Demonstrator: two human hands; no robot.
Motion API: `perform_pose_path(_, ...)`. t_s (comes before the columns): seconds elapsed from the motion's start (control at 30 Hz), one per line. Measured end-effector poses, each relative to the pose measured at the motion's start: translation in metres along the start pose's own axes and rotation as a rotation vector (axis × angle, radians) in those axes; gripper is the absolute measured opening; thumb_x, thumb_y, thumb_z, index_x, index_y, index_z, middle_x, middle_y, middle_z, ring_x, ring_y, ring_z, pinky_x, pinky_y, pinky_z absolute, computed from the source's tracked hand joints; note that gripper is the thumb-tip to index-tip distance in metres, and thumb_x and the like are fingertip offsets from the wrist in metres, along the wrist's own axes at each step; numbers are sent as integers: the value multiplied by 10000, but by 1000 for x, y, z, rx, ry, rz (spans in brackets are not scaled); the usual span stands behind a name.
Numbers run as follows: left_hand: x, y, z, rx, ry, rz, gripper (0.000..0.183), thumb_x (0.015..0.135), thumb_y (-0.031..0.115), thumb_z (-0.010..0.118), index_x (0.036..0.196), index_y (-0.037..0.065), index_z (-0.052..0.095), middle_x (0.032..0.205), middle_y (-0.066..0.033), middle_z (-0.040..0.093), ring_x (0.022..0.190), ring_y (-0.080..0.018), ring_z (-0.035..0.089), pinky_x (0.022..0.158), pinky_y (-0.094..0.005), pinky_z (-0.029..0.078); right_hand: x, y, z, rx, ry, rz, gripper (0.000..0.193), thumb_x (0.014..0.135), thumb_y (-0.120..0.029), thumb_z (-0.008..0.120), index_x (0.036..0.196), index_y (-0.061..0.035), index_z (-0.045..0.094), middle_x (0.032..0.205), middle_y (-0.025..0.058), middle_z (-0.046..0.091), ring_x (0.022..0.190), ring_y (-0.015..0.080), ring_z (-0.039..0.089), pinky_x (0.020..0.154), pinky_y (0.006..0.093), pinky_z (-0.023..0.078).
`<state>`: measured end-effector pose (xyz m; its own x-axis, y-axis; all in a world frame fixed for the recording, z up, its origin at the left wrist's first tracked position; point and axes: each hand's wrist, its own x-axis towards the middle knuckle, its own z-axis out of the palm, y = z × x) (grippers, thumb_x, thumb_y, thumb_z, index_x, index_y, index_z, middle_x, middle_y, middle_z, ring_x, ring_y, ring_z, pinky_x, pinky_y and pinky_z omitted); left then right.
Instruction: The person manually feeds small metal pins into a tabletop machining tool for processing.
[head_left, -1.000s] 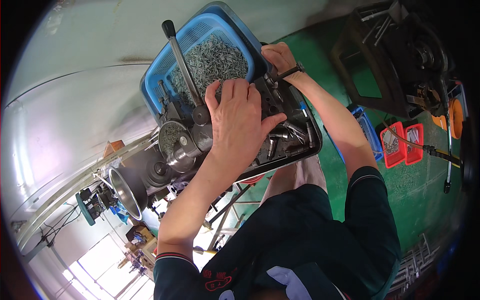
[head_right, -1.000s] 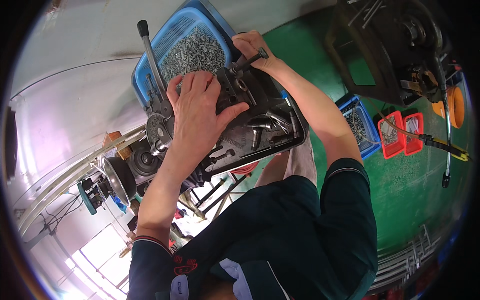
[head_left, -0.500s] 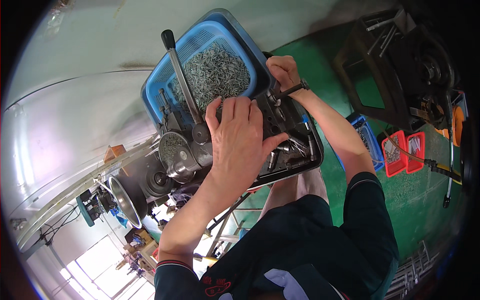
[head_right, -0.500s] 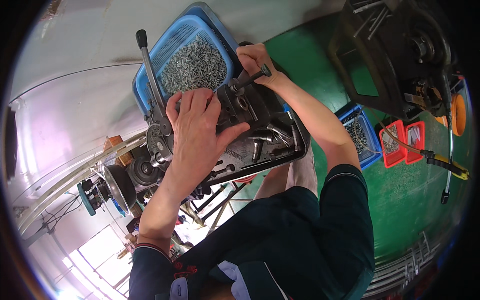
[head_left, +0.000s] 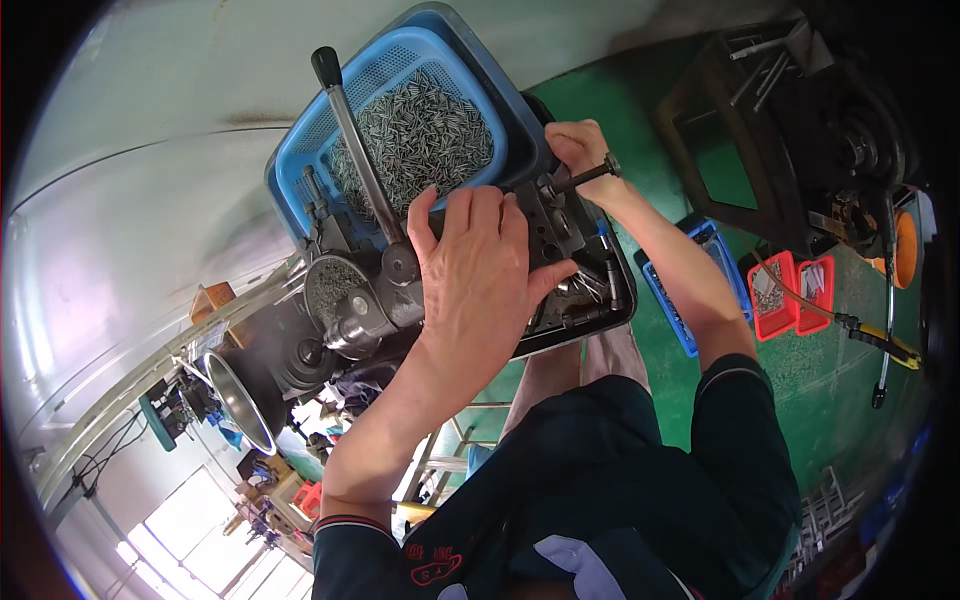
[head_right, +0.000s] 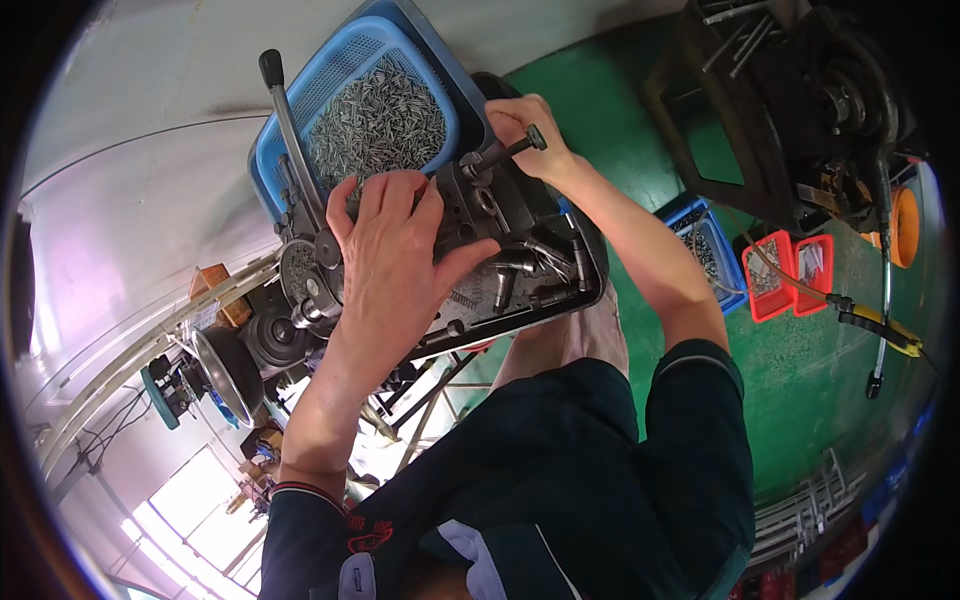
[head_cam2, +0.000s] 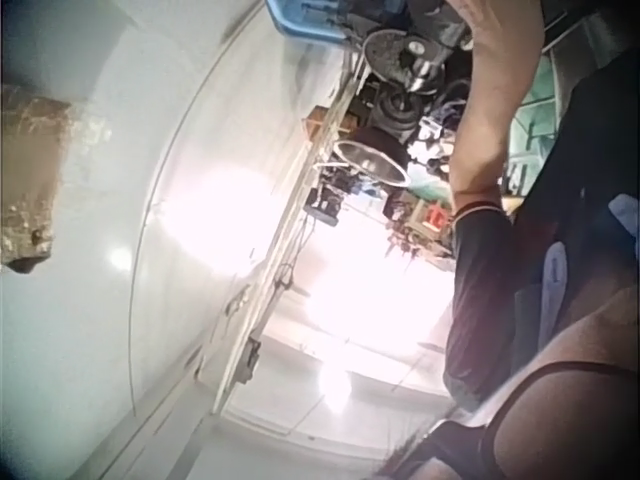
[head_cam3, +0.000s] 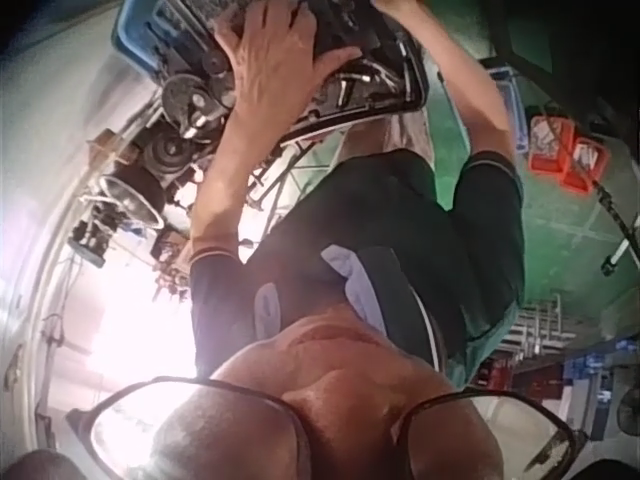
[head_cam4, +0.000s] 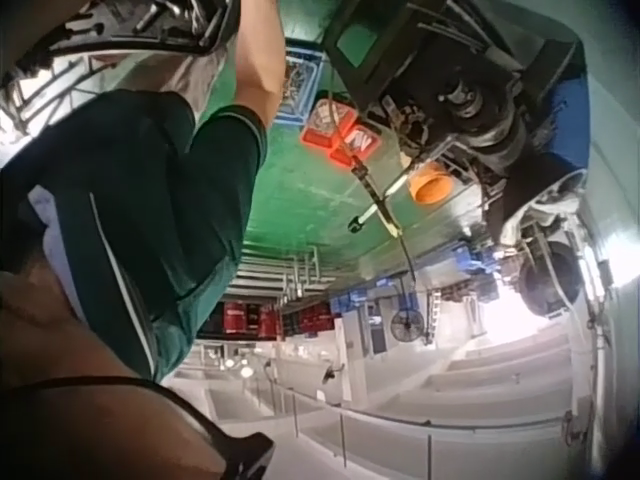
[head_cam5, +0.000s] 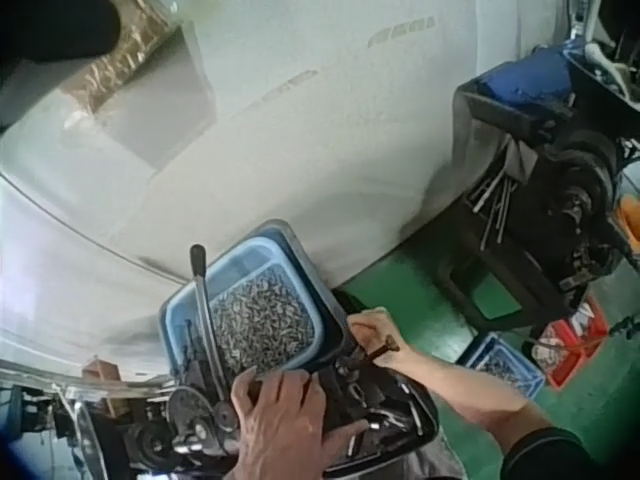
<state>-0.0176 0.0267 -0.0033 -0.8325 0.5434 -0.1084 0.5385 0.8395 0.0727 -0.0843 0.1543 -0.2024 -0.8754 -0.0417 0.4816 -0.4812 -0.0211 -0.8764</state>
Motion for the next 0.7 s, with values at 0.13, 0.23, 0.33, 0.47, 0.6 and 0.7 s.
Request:
perform_pose_path(0.13, -1, 1, 0, -2, 12, -7, 533, 650, 418, 657, 922, -30, 561, 905, -78, 487, 942, -208, 442, 944, -437, 207, -8, -17, 5, 67, 72, 326, 215, 699, -94, 421, 554, -13, 284, 481, 66, 205, 434, 138, 238, 423, 311, 219)
perform_pose_path(0.23, -2, 3, 1, 42, 32, -11, 508, 650, 419, 659, 885, -23, 570, 887, -75, 494, 929, -207, 453, 938, -435, 214, -11, -20, 8, 101, 124, 355, 203, 697, -86, 416, 566, -6, 282, 497, 68, 198, 457, 135, 227, 433, 312, 213)
perform_pose_path(0.33, -1, 6, -2, 58, -29, -34, 465, 682, 401, 636, 896, -8, 582, 941, -76, 501, 965, -229, 451, 928, -433, 209, -14, -22, 10, 50, 147, 359, 208, 715, -96, 402, 571, -4, 284, 514, 72, 206, 477, 132, 232, 446, 309, 222)
perform_pose_path(0.47, 0, 2, 3, 57, -13, -33, 459, 685, 410, 632, 880, -4, 590, 938, -76, 504, 964, -232, 451, 928, -439, 209, -16, -18, 14, -86, 188, 230, 224, 738, -119, 407, 577, 10, 319, 512, 100, 254, 457, 153, 277, 446, 321, 245)
perform_pose_path(0.6, 2, 0, 0, 51, 9, -40, 463, 683, 421, 631, 863, -5, 592, 931, -78, 512, 970, -236, 453, 925, -453, 217, -14, -21, 21, -89, 253, 276, 209, 732, -105, 415, 570, 5, 345, 519, 136, 315, 438, 241, 340, 440, 341, 265)
perform_pose_path(0.7, -1, 4, -3, 66, 26, -45, 468, 679, 424, 635, 854, -8, 589, 926, -85, 515, 976, -237, 455, 924, -461, 222, -14, -17, 14, -311, 187, 90, 204, 713, -118, 422, 550, -15, 354, 519, 133, 305, 446, 238, 338, 442, 345, 274)
